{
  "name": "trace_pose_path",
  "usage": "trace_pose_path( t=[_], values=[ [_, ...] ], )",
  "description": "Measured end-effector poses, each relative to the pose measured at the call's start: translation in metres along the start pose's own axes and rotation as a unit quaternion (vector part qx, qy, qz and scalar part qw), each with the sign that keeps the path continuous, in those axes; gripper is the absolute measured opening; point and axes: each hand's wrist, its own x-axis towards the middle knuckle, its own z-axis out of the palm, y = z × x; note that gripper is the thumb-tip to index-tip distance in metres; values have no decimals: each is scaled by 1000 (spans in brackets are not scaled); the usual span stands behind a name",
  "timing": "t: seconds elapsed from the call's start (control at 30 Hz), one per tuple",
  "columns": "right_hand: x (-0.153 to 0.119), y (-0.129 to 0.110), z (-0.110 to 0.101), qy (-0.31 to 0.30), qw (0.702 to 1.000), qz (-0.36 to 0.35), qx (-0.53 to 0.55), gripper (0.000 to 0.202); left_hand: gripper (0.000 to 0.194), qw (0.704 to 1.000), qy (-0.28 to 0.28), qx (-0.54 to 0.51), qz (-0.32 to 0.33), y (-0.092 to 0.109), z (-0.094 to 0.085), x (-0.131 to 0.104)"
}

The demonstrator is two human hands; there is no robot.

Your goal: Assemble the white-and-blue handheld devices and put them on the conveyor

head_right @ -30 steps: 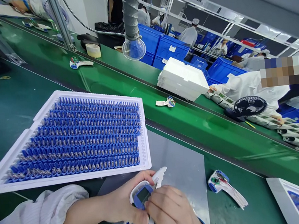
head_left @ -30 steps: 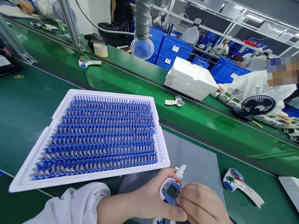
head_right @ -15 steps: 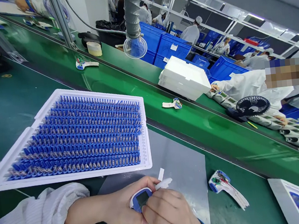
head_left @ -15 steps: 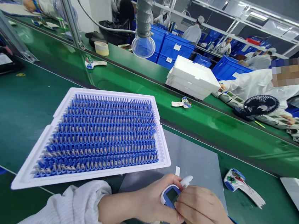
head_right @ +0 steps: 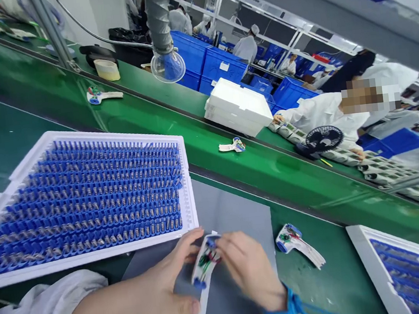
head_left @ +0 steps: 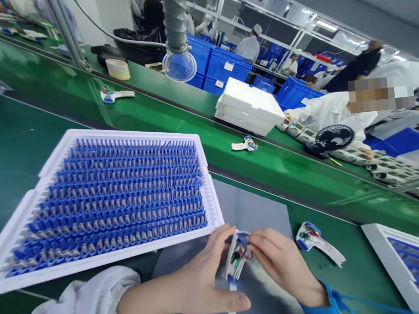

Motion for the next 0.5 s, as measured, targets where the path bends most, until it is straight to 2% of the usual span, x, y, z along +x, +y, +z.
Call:
trace_pose_path(
  t=[0.1,0.17,0.3,0.37,0.43,0.5],
  values=[
    [-20,26,-2,-4,997,62,-45,18,88,1000,-4,14,6,-1,3,-2],
    [-31,29,-6,1,996,72,-59,18,88,999,8,26,-17,-2,5,-1],
    [-32,3,-11,40,998,19,-38,17,106,998,27,-5,-63,-3,8,2],
    [-20,-15,-10,59,997,-42,-4,18,105,999,36,-20,-36,-3,8,4],
    [-5,-27,-6,62,993,-93,31,18,91,998,62,-21,9,-4,8,5],
    [8,-33,0,79,990,-109,54,17,69,994,98,-11,43,-4,7,6]
  ],
)
